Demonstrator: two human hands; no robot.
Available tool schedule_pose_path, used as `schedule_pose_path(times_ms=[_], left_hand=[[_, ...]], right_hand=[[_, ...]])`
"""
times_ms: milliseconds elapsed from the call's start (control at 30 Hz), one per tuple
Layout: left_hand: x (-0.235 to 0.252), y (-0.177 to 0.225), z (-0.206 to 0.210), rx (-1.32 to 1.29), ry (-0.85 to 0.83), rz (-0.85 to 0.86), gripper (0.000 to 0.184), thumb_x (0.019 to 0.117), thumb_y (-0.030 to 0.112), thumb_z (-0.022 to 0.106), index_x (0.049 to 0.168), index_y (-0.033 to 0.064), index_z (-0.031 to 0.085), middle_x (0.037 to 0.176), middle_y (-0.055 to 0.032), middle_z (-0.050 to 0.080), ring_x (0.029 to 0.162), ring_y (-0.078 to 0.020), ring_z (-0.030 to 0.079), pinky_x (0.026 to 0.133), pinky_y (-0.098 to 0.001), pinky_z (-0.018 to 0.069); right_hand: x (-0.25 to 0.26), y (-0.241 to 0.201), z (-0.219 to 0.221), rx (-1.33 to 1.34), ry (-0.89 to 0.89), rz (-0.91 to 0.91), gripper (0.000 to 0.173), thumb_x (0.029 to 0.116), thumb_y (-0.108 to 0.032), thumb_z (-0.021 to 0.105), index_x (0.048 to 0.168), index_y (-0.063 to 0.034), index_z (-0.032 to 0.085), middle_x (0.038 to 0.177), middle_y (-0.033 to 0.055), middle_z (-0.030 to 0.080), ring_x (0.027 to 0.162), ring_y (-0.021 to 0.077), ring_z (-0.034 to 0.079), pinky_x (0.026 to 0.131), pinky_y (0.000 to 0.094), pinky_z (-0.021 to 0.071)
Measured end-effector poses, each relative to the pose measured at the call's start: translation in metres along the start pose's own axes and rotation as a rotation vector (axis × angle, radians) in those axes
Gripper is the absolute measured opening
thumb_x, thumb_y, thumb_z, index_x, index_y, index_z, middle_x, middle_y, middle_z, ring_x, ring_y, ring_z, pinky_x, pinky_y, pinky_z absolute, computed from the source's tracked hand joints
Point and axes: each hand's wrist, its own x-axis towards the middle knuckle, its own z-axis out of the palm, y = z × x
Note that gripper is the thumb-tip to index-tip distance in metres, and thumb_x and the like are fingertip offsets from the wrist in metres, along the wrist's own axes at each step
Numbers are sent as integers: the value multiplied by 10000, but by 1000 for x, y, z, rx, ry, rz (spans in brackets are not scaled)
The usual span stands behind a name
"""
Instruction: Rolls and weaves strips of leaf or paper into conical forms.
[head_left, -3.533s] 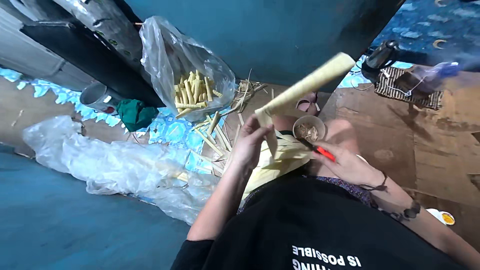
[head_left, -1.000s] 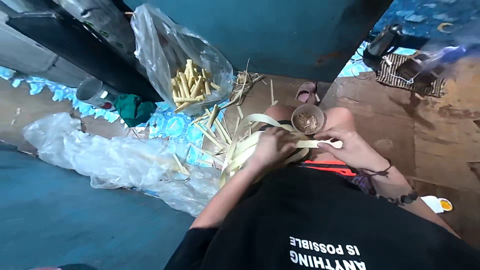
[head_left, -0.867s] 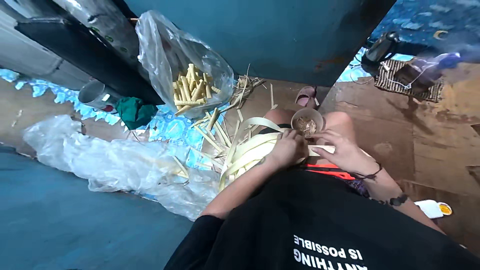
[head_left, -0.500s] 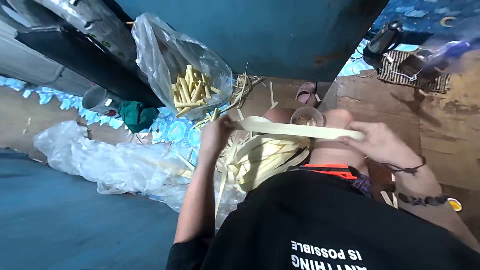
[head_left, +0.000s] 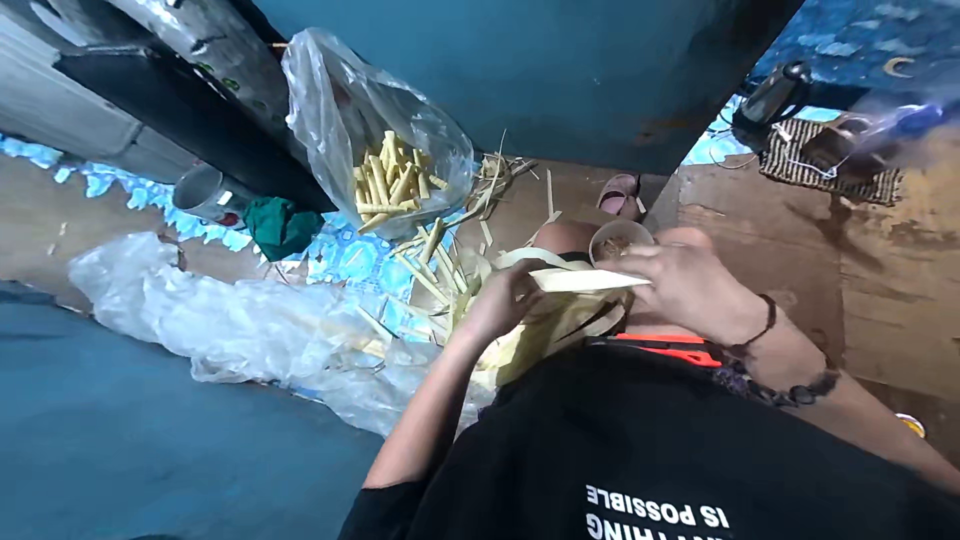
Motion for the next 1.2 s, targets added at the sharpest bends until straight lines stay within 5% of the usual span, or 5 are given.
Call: schedule_pose_path(times_ms=[233,567,867,967,1200], left_hand=[[3,57,22,168,369,299,156,998,86,612,1036,40,756,962,-84,754,871,-200,742,788,-407,616],[-10,94,17,-850,368,335,180,1022,86,569,1126,-20,672,856,-32,715,731,-108,711,675,-311,631],[-6,79,19,-516,579,456,99,944,43,691,876,-24,665,714,-32,671,597,-42,622,559,-214,552],[-3,76,20,-364,639,484,184,922,56,733,782,-20,640,663,-45,639,555,-36,569,521,-189,492],[-5,80,18,-395,561,424,104,959,36,640,963,-52,694,750,-50,675,615,-46,619,582,-211,552]], right_hand=[[1,-8,0,221,289,-14,148,915,-171,718,1008,-127,825,937,36,740,800,157,693,741,398,574],[18,-35,6,700,989,-277,214,891,6,749,1074,-100,778,1000,-33,645,899,23,629,800,183,565],[10,-33,8,656,788,-286,324,951,-142,671,1227,28,679,1100,50,707,973,64,680,858,252,601],[11,-34,11,580,819,-193,164,936,-123,734,1023,15,743,938,27,737,853,33,691,786,212,598],[8,-39,11,934,689,-114,305,825,-37,823,1109,-60,714,997,-33,736,844,50,711,779,231,630]])
